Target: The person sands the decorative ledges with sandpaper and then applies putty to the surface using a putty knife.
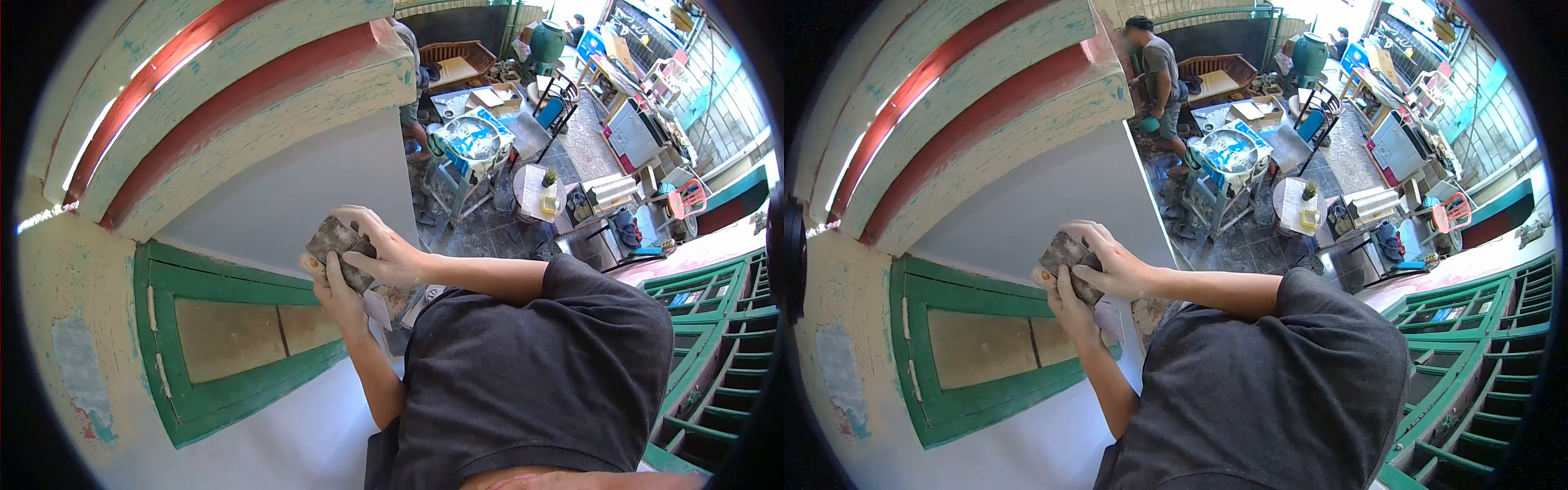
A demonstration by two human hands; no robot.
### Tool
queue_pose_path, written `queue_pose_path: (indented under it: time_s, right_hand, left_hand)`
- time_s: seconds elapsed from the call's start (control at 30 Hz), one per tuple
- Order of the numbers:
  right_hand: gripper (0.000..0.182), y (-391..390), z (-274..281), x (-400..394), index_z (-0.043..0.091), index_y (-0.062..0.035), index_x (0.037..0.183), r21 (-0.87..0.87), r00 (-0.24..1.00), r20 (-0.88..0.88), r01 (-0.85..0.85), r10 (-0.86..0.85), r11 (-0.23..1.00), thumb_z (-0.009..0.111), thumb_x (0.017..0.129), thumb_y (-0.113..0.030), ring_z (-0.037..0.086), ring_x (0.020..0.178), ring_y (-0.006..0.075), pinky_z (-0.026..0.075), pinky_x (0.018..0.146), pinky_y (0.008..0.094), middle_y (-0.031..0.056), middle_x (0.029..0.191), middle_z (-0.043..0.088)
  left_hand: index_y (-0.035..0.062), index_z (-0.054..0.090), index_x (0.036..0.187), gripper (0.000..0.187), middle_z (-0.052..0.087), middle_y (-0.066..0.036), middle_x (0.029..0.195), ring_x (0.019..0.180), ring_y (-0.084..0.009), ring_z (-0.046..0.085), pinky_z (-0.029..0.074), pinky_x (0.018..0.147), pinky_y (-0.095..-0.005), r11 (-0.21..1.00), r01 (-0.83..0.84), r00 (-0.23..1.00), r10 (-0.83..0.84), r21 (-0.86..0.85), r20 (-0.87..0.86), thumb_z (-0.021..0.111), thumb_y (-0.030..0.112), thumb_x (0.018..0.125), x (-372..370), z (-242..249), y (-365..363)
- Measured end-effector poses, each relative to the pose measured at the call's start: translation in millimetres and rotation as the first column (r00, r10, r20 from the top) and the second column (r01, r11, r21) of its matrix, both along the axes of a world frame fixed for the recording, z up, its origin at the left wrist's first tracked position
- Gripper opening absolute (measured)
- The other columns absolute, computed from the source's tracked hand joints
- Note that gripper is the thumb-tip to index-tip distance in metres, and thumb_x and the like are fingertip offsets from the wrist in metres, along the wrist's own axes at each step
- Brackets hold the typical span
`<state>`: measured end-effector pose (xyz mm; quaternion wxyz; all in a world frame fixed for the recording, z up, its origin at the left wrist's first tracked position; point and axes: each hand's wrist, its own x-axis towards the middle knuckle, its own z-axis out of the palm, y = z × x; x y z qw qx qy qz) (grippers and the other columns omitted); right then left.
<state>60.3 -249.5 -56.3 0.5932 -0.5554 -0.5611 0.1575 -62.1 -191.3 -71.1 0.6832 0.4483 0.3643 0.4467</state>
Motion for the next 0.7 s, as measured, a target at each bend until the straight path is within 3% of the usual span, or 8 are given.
queue_pose_path:
  time_s: [0.07, 0.2, 0.27, 0.3, 0.43, 0.57, 0.63, 0.7]
  right_hand:
    - [0.046, -5.3, -4.1, -2.2, 0.053, 0.0010, 0.143, -0.129, 0.948, -0.319, -0.065, 0.021, 0.989, 0.064, 0.101, -0.016, 0.051, 0.132, 0.0335, 0.048, 0.106, 0.0441, 0.0220, 0.149, 0.046]
    - [0.047, -3.7, -25.4, 3.8, 0.052, 0.0040, 0.142, -0.234, 0.989, -0.146, -0.035, 0.000, 0.972, 0.064, 0.104, -0.020, 0.061, 0.118, 0.0222, 0.054, 0.095, 0.0347, 0.0195, 0.134, 0.059]
    - [0.043, -4.3, -33.7, 4.6, 0.054, 0.0061, 0.138, -0.277, 0.867, -0.495, -0.228, 0.065, 0.933, 0.064, 0.105, -0.020, 0.062, 0.107, 0.0137, 0.053, 0.092, 0.0311, 0.0122, 0.116, 0.067]
    - [0.036, -7.6, -26.5, 4.2, 0.058, 0.0056, 0.133, -0.303, 0.896, -0.444, -0.172, 0.021, 0.937, 0.062, 0.106, -0.019, 0.062, 0.098, 0.0094, 0.054, 0.086, 0.0312, 0.0069, 0.104, 0.069]
    - [0.031, -11.6, -20.9, 3.5, 0.063, 0.0056, 0.123, -0.360, 0.934, -0.346, -0.041, -0.092, 0.932, 0.065, 0.105, -0.019, 0.061, 0.078, 0.0090, 0.054, 0.066, 0.0307, 0.0066, 0.090, 0.070]
    - [0.033, -16.4, -19.0, 0.2, 0.063, 0.0055, 0.123, -0.459, 0.933, -0.351, -0.101, -0.076, 0.883, 0.066, 0.104, -0.022, 0.063, 0.072, 0.0100, 0.054, 0.058, 0.0301, 0.0074, 0.087, 0.070]
    - [0.036, -12.1, -34.9, -1.1, 0.063, 0.0068, 0.121, -0.379, 0.979, -0.191, -0.010, -0.067, 0.925, 0.062, 0.107, -0.027, 0.066, 0.071, 0.0119, 0.055, 0.054, 0.0289, 0.0086, 0.086, 0.070]
    - [0.039, -14.4, -36.3, 0.8, 0.063, 0.0079, 0.121, -0.424, 0.947, -0.319, -0.099, -0.046, 0.900, 0.059, 0.108, -0.029, 0.068, 0.070, 0.0134, 0.057, 0.054, 0.0292, 0.0094, 0.088, 0.069]
  left_hand:
    - [-0.0067, 0.060, 0.127, 0.037, 0.066, -0.010, 0.117, 0.104, -0.0154, 0.064, 0.055, 0.088, -0.0303, 0.998, 0.028, 1.000, -0.028, 0.059, -0.005, 0.059, 0.025, 0.108, -0.8, -0.3, -2.0]
    - [-0.0058, 0.061, 0.126, 0.035, 0.067, -0.009, 0.116, 0.102, -0.0142, 0.064, 0.054, 0.085, -0.0296, 0.993, 0.041, 0.998, -0.045, 0.108, 0.037, 0.060, 0.023, 0.107, -0.9, -14.5, 0.3]
    - [-0.0043, 0.064, 0.120, 0.029, 0.068, -0.007, 0.112, 0.098, -0.0123, 0.063, 0.054, 0.084, -0.0286, 0.988, 0.096, 0.995, -0.098, 0.120, 0.006, 0.060, 0.022, 0.107, -2.0, -26.5, 4.0]
    - [-0.0028, 0.066, 0.112, 0.024, 0.068, -0.005, 0.107, 0.095, -0.0112, 0.062, 0.053, 0.083, -0.0284, 0.994, 0.104, 0.994, -0.105, 0.037, 0.021, 0.067, 0.020, 0.104, -1.3, -11.3, -2.1]
    - [-0.0022, 0.069, 0.110, 0.028, 0.071, -0.004, 0.102, 0.092, -0.0120, 0.064, 0.053, 0.083, -0.0292, 0.975, 0.164, 0.974, -0.136, 0.150, -0.182, 0.082, 0.015, 0.092, -4.1, -8.3, -6.9]
    - [-0.0024, 0.070, 0.110, 0.028, 0.073, -0.005, 0.101, 0.091, -0.0122, 0.065, 0.053, 0.082, -0.0297, 0.974, 0.170, 0.956, -0.125, 0.151, -0.267, 0.082, 0.015, 0.092, -11.3, -4.3, -7.8]
    - [-0.0028, 0.071, 0.110, 0.027, 0.074, -0.006, 0.102, 0.091, -0.0129, 0.066, 0.054, 0.081, -0.0306, 0.979, 0.168, 0.954, -0.132, 0.114, -0.270, 0.082, 0.016, 0.093, -14.2, -4.8, -8.7]
    - [-0.0031, 0.071, 0.111, 0.028, 0.074, -0.007, 0.103, 0.092, -0.0132, 0.066, 0.054, 0.081, -0.0309, 0.985, 0.148, 0.961, -0.122, 0.086, -0.247, 0.081, 0.016, 0.093, -15.8, -17.7, -5.5]
